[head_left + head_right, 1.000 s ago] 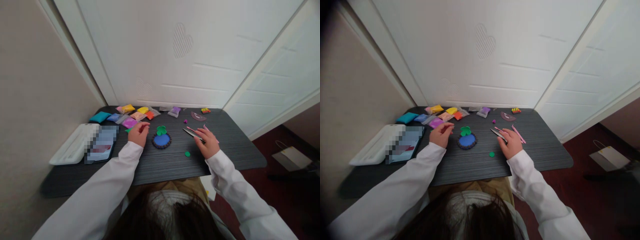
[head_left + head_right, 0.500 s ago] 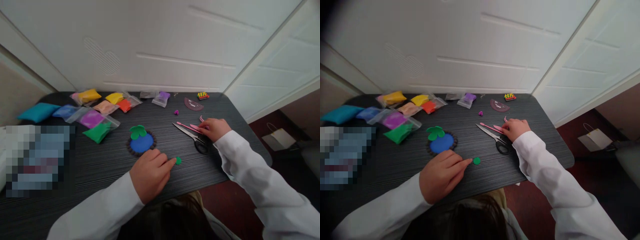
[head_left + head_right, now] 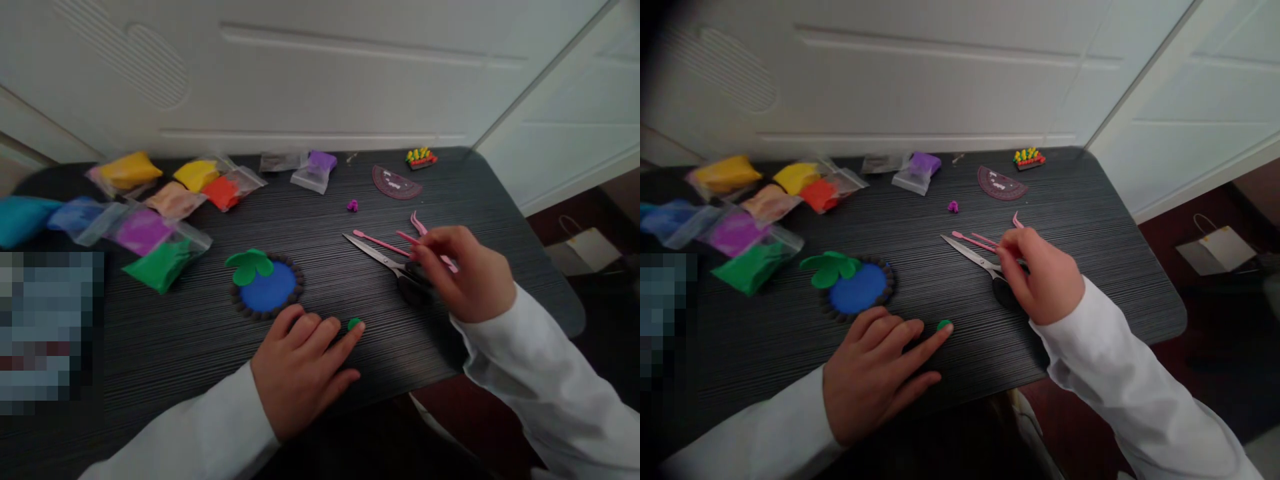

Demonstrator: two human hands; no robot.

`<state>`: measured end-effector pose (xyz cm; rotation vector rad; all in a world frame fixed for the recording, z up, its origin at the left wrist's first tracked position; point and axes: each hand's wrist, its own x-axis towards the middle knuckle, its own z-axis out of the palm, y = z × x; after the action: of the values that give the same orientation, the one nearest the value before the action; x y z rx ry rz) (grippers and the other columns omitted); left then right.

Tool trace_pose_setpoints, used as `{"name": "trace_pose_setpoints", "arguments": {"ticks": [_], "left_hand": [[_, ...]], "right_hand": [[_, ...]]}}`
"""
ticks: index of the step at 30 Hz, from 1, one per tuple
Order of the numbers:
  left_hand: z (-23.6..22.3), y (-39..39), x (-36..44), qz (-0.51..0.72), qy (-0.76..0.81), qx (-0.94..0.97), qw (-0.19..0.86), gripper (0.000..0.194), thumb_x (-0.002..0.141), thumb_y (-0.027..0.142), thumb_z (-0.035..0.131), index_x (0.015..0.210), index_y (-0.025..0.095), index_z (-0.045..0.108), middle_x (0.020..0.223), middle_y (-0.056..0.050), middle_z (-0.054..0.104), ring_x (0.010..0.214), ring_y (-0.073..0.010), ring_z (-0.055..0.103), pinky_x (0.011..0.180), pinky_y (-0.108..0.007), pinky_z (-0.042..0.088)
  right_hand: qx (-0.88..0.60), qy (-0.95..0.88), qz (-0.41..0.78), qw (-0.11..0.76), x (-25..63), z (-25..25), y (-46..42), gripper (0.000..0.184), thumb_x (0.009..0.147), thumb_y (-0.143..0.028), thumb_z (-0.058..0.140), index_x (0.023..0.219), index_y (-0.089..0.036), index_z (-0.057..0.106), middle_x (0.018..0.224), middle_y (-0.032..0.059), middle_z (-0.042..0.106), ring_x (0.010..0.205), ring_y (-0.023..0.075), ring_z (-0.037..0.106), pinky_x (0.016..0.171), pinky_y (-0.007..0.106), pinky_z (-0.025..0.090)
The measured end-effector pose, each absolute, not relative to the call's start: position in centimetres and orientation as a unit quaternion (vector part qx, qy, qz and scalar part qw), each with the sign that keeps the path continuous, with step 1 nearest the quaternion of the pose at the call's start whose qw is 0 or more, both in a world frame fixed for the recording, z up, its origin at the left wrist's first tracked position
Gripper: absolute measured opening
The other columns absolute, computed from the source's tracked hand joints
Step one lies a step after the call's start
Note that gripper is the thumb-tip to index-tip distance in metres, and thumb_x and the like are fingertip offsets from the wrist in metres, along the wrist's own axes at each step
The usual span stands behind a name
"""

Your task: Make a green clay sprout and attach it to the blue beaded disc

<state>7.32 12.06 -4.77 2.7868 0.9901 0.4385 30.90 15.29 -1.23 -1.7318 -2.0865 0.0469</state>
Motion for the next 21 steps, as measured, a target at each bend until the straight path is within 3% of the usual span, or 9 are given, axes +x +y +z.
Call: {"name": "trace_pose_setpoints", "arguments": {"ticks": [7,13,21], "left_hand": [[-5.0,12.3,6.7,0.144,0.327,0.931,0.077,0.047,0.071,0.038,0.053,0.116,0.027,0.048,0.087,-0.004,0.059,0.077,-0.0204,0.049,0.077,-0.041,0.038],[-5.0,12.5,5.8,0.147,0.312,0.936,0.066,0.04,0.072,0.028,0.052,0.112,0.024,0.051,0.081,-0.005,0.059,0.074,-0.0199,0.047,0.07,-0.039,0.041],[-5.0,12.4,5.9,0.134,0.306,0.941,0.056,0.039,0.074,0.027,0.049,0.112,0.025,0.051,0.081,-0.005,0.057,0.074,-0.0189,0.047,0.067,-0.036,0.041]], "right_hand": [[-0.54,-0.81,0.152,0.17,29.7,-2.7,10.2,0.023,0.081,-0.022,0.044,0.103,-0.022,0.051,0.09,0.004,0.06,0.079,0.0138,0.055,0.068,0.026,0.045],[-0.521,-0.837,0.11,0.128,29.2,-4.1,9.1,0.023,0.079,-0.024,0.048,0.102,-0.025,0.055,0.084,0.0016,0.062,0.073,0.0146,0.052,0.067,0.029,0.038],[-0.48,-0.863,0.019,0.159,28.9,-4.6,9.0,0.024,0.077,-0.023,0.052,0.1,-0.023,0.056,0.083,0.0009,0.063,0.069,0.012,0.053,0.065,0.03,0.033]]}}
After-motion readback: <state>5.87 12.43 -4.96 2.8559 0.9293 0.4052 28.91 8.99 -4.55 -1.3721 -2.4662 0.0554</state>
